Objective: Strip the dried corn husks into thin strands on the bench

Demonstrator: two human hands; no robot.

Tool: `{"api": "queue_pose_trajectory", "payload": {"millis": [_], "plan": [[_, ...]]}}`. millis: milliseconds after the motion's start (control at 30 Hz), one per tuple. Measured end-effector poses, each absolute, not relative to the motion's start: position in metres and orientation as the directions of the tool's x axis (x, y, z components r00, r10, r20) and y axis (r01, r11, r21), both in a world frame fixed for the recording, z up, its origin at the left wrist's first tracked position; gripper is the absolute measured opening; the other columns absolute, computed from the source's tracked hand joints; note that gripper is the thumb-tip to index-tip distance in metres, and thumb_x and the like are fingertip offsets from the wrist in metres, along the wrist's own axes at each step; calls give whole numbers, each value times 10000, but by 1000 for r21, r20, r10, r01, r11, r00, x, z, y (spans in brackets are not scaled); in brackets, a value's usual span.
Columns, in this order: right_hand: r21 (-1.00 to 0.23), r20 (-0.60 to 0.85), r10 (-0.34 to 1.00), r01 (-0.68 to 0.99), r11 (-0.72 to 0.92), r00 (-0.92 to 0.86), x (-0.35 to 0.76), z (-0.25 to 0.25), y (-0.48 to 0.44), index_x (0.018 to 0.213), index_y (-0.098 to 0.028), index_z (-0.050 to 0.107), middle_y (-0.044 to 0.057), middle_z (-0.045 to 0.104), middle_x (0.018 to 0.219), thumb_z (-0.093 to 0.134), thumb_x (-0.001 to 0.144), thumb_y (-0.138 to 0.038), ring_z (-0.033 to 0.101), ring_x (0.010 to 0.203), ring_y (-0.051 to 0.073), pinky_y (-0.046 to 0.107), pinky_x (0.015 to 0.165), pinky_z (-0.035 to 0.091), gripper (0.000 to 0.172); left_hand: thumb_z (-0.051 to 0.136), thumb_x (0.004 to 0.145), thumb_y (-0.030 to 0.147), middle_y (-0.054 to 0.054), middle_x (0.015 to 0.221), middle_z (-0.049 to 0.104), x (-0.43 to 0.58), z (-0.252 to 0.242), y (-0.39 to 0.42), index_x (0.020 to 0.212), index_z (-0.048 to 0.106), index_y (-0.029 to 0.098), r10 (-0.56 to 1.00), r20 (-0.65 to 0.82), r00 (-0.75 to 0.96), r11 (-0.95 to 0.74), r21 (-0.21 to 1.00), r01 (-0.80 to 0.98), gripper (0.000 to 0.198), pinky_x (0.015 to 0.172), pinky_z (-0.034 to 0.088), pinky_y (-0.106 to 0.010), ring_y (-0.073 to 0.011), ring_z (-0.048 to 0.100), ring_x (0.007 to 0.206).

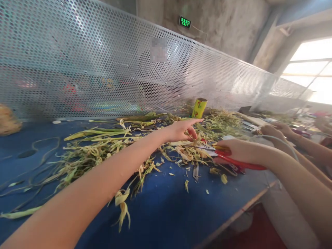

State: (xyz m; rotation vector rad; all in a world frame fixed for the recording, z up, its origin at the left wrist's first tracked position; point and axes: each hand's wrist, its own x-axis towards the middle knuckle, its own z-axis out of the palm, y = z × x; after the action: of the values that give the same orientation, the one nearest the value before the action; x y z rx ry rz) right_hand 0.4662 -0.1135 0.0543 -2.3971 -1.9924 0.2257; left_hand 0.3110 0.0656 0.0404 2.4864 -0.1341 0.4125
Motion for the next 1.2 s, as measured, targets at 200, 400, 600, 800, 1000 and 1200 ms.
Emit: {"api": "queue_pose_trajectory", "payload": {"millis": [200, 400, 600, 800, 1000, 1200], "plan": [[-182, -201, 975, 974, -135, 97, 465, 52, -108, 639, -197, 468, -22, 520, 600, 534, 699, -538, 472, 557, 126, 224, 520, 342, 352, 524, 712, 83, -81, 932, 658, 303, 43, 64, 1386, 160, 127, -14, 295, 956, -733, 647, -210, 767, 795, 415, -271, -147, 600, 853], [-131, -248, 963, 981, -143, 108, 460, 62, -105, 606, -187, 435, -45, 421, 548, 531, 686, -570, 392, 511, 100, 226, 509, 301, 403, 534, 721, 111, -80, 952, 664, 302, 48, 64, 1389, 158, 150, -26, 300, 954, -766, 607, -212, 768, 794, 396, -281, -155, 592, 875], [-56, -257, 948, 977, -207, 186, 455, 68, -106, 555, -175, 426, -35, 402, 524, 532, 670, -583, 369, 511, 101, 237, 504, 294, 436, 501, 715, 82, -58, 951, 687, 308, 48, 59, 1381, 196, 173, 4, 315, 949, -872, 465, -151, 738, 958, 191, -454, -197, 554, 971], [-184, -307, 935, 953, -242, 178, 458, 64, -115, 621, -189, 456, -6, 470, 579, 437, 765, -509, 425, 511, 115, 245, 489, 344, 352, 522, 720, 119, -74, 962, 683, 314, 44, 57, 1385, 183, 152, 3, 389, 921, -839, 502, -209, 746, 968, 190, -430, -211, 544, 1007], [-333, -344, 930, 909, -251, 130, 459, 58, -116, 594, -185, 444, -17, 418, 537, 426, 774, -487, 405, 461, 99, 235, 436, 364, 351, 551, 705, 134, -63, 941, 686, 313, 48, 58, 1390, 167, 150, -31, 414, 910, -800, 536, -271, 786, 950, 247, -358, -196, 563, 977], [-373, -430, 883, 853, -364, 189, 459, 57, -116, 568, -192, 397, -36, 385, 488, 455, 739, -559, 390, 410, 83, 239, 432, 405, 410, 538, 705, 113, -67, 920, 690, 312, 51, 53, 1393, 161, 154, -36, 401, 915, -812, 522, -261, 785, 923, 261, -365, -205, 566, 960]]}}
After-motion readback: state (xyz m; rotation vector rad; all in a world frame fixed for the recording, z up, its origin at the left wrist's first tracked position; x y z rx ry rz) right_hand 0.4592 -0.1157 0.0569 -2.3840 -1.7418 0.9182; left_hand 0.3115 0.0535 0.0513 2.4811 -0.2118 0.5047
